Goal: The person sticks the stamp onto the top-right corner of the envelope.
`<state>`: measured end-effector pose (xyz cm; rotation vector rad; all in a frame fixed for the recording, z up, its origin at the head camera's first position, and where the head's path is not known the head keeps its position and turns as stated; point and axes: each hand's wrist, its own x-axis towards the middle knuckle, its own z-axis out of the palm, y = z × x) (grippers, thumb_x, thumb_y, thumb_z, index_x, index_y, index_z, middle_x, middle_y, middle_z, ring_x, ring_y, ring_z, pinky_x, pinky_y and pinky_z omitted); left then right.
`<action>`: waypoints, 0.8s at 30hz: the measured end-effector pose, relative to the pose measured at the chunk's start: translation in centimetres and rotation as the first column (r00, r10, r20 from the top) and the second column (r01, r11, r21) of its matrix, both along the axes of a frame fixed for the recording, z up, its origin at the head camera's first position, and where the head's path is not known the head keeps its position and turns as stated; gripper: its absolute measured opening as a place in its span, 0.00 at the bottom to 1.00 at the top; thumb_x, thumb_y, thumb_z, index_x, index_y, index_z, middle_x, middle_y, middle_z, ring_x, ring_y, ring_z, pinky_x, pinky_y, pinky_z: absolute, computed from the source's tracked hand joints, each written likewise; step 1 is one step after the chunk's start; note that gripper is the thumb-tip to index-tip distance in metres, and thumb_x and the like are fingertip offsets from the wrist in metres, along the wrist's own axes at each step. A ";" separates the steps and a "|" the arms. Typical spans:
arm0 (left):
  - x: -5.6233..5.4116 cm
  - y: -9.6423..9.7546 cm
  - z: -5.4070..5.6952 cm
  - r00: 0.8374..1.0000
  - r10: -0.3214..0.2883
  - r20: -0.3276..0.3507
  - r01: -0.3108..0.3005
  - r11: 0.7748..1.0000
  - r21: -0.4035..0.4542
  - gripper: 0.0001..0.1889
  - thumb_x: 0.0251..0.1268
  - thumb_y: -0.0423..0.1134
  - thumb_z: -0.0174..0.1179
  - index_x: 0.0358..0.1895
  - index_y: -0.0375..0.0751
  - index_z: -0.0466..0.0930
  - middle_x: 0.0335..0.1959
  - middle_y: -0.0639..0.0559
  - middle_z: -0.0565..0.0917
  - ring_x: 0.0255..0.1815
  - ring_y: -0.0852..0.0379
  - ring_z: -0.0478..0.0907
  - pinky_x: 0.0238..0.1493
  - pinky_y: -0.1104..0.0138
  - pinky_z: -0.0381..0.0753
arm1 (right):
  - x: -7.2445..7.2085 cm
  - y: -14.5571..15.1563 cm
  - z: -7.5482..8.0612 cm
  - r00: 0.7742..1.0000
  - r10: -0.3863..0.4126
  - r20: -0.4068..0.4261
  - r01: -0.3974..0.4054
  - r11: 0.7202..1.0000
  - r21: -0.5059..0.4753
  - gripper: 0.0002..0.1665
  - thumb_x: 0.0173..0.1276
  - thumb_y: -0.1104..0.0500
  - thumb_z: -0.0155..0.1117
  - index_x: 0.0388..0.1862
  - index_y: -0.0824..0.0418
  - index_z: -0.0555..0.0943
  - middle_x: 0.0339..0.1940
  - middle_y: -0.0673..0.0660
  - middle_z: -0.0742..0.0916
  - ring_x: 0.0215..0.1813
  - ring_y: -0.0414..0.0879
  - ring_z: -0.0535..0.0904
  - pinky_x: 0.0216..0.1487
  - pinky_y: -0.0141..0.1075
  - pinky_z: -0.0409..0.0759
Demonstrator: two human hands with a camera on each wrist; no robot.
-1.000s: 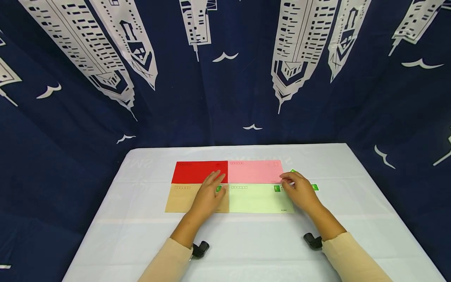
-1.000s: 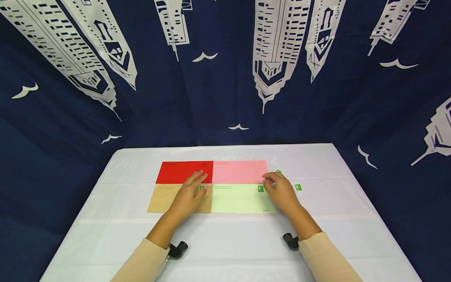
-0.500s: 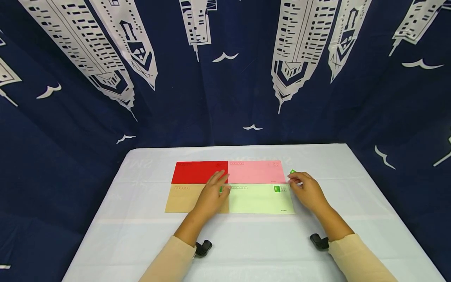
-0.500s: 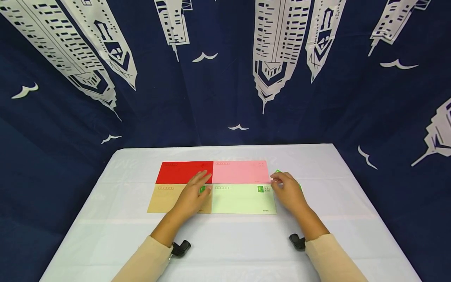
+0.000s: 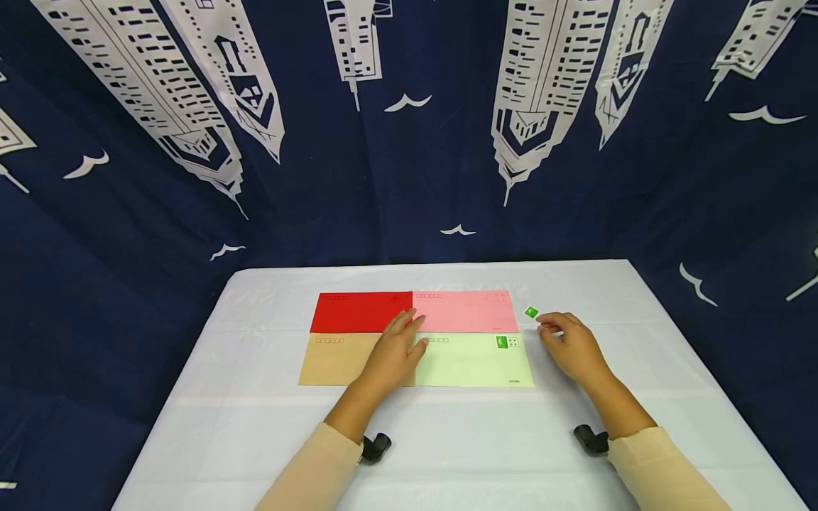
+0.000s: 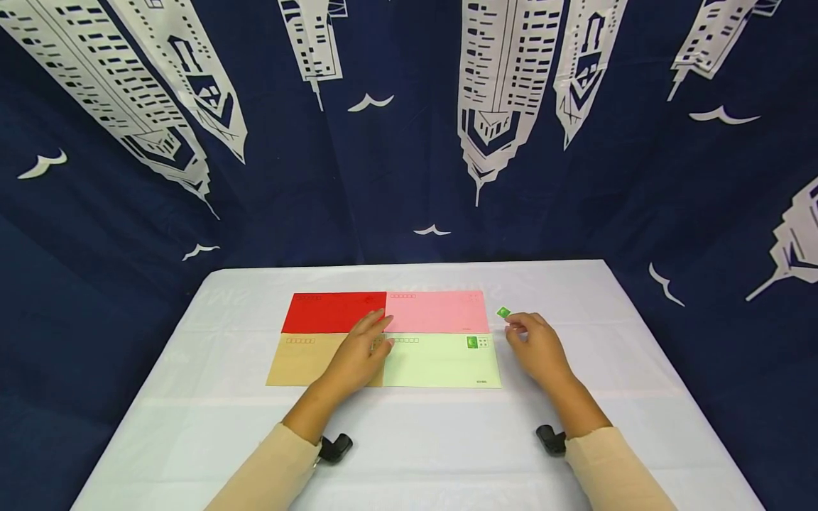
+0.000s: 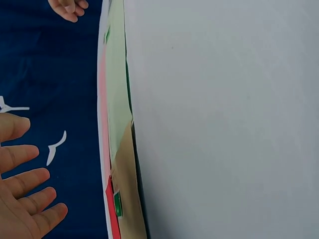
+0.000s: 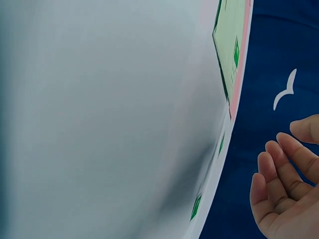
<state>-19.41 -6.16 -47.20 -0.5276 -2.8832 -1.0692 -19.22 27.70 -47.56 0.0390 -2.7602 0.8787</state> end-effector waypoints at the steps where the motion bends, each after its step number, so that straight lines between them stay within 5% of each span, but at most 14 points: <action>1: 0.0 0.1 0.0 1.000 -0.003 0.001 0.003 1.000 -0.010 0.28 0.76 0.47 0.56 0.75 0.46 0.68 0.80 0.47 0.63 0.83 0.45 0.56 0.78 0.48 0.64 | 0.0 0.1 0.0 1.000 -0.003 0.000 0.003 1.000 -0.001 0.15 0.72 0.61 0.59 0.53 0.66 0.83 0.44 0.63 0.85 0.47 0.55 0.81 0.48 0.45 0.78; 24: -1.3 2.0 -0.4 0.999 -0.051 0.000 0.050 0.994 -0.093 0.27 0.77 0.47 0.54 0.75 0.45 0.68 0.79 0.48 0.65 0.82 0.46 0.58 0.79 0.51 0.62 | 0.3 2.2 -0.2 0.996 -0.079 0.047 0.078 0.997 0.012 0.16 0.74 0.61 0.58 0.54 0.67 0.82 0.45 0.65 0.83 0.45 0.55 0.79 0.43 0.44 0.74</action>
